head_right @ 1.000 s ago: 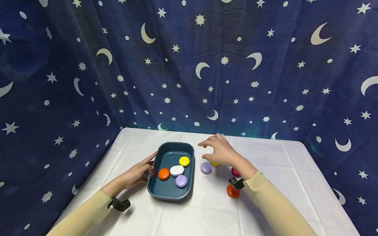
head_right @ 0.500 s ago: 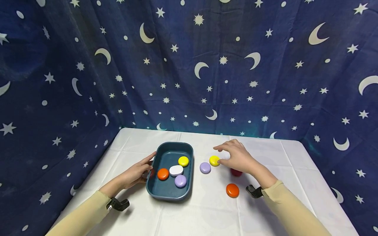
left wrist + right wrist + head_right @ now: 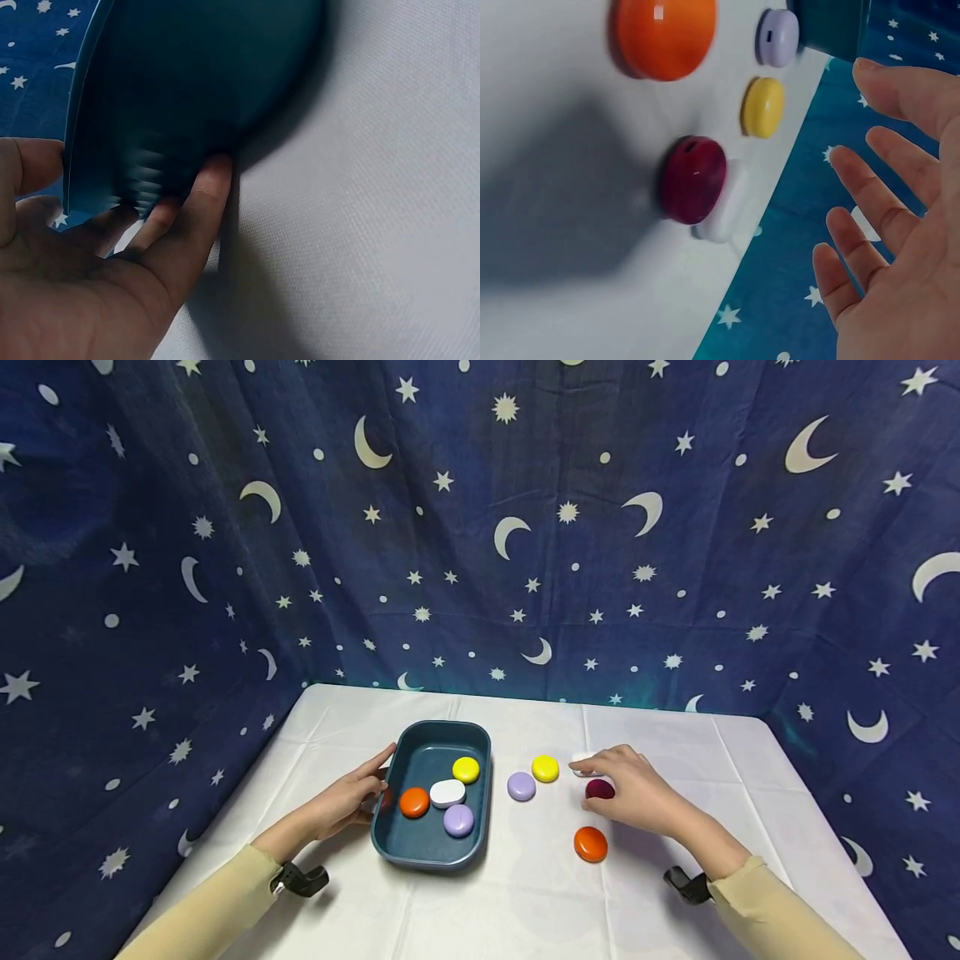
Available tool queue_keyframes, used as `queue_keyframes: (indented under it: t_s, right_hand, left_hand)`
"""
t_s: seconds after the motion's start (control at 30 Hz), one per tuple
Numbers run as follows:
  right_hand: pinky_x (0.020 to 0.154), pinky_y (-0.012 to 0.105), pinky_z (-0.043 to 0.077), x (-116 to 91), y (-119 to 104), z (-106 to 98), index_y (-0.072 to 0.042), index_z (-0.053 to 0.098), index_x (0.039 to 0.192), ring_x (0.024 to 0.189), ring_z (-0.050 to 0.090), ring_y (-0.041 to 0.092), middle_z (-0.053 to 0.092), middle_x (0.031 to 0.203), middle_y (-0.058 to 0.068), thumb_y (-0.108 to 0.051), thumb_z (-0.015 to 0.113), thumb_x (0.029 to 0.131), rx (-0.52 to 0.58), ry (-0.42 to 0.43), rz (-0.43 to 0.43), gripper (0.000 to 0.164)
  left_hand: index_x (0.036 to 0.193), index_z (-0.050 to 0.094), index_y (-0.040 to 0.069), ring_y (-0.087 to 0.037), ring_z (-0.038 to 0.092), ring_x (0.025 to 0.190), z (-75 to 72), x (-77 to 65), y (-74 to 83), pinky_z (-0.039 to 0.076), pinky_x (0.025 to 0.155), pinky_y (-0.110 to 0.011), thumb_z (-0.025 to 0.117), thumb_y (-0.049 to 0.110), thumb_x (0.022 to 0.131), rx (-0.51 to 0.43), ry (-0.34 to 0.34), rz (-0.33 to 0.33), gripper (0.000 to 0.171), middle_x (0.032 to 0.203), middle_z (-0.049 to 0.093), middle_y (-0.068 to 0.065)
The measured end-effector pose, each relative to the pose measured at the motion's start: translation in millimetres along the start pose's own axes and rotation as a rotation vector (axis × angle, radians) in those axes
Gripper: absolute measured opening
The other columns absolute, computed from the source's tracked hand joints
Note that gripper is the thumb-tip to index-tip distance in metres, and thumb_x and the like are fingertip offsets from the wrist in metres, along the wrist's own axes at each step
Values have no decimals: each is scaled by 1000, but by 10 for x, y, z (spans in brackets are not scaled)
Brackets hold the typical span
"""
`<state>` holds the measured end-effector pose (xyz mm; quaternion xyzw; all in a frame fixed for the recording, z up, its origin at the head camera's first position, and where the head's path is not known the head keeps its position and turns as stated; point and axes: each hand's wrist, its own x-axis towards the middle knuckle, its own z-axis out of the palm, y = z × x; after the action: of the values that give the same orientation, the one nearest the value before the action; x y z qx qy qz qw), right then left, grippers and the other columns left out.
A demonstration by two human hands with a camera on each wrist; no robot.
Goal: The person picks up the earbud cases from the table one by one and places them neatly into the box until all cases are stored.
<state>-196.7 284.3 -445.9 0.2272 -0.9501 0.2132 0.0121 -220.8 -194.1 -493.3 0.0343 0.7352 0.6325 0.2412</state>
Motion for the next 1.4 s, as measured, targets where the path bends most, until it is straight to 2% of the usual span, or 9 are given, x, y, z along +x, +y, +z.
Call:
queue_keyframes:
  t_s: [0.2,0.4,0.57,0.77,1.07,1.2,1.4]
  right_hand:
    - [96,58,43,-131,46,8,-22,71,133,119,50,30,68,122,-1,-26,88,79,-4,-10,28,56]
    - [95,59,44,-228,60,24,-21,70,134,117,49,29,67,122,-1,-34,88,78,40,-67,68,60]
    - [94,52,45,-304,109,87,-18,71,130,114,50,22,65,114,-8,-41,89,76,59,-75,58,61]
    - [89,44,44,-394,167,180,-22,71,130,107,50,16,64,107,-13,-42,90,74,59,-53,29,62]
    - [89,48,44,-469,157,325,-22,71,127,107,50,20,62,106,-13,-46,92,70,117,-136,138,66]
    - [86,44,44,-495,157,373,-23,71,127,105,49,19,63,108,-12,-46,92,68,124,-134,157,66]
    - [84,41,43,-524,198,435,-25,72,126,102,49,17,63,108,-13,-47,92,69,105,-104,134,64]
  left_hand:
    - [163,26,36,-40,44,131,-7,-4,6,53,79,-45,49,15,99,16,-3,2,71,166,23,-18]
    - [164,24,35,-39,43,130,-14,-1,-7,52,78,-45,48,14,99,0,-18,14,72,167,21,-19]
    - [165,22,33,-39,43,130,-9,4,-19,52,77,-46,47,9,97,-14,-39,35,75,166,22,-19]
    - [165,23,32,-39,43,129,1,9,-16,52,77,-45,47,9,97,-13,-42,33,75,166,24,-19]
    - [164,23,34,-39,41,132,-7,11,-21,51,77,-45,47,10,98,-16,-36,27,74,166,23,-19]
    - [164,23,33,-39,40,133,-2,4,-14,50,77,-45,46,11,99,-17,-39,21,73,166,23,-19]
    - [164,23,34,-38,40,131,7,-8,-7,49,76,-44,46,14,101,-4,-35,17,70,165,24,-18]
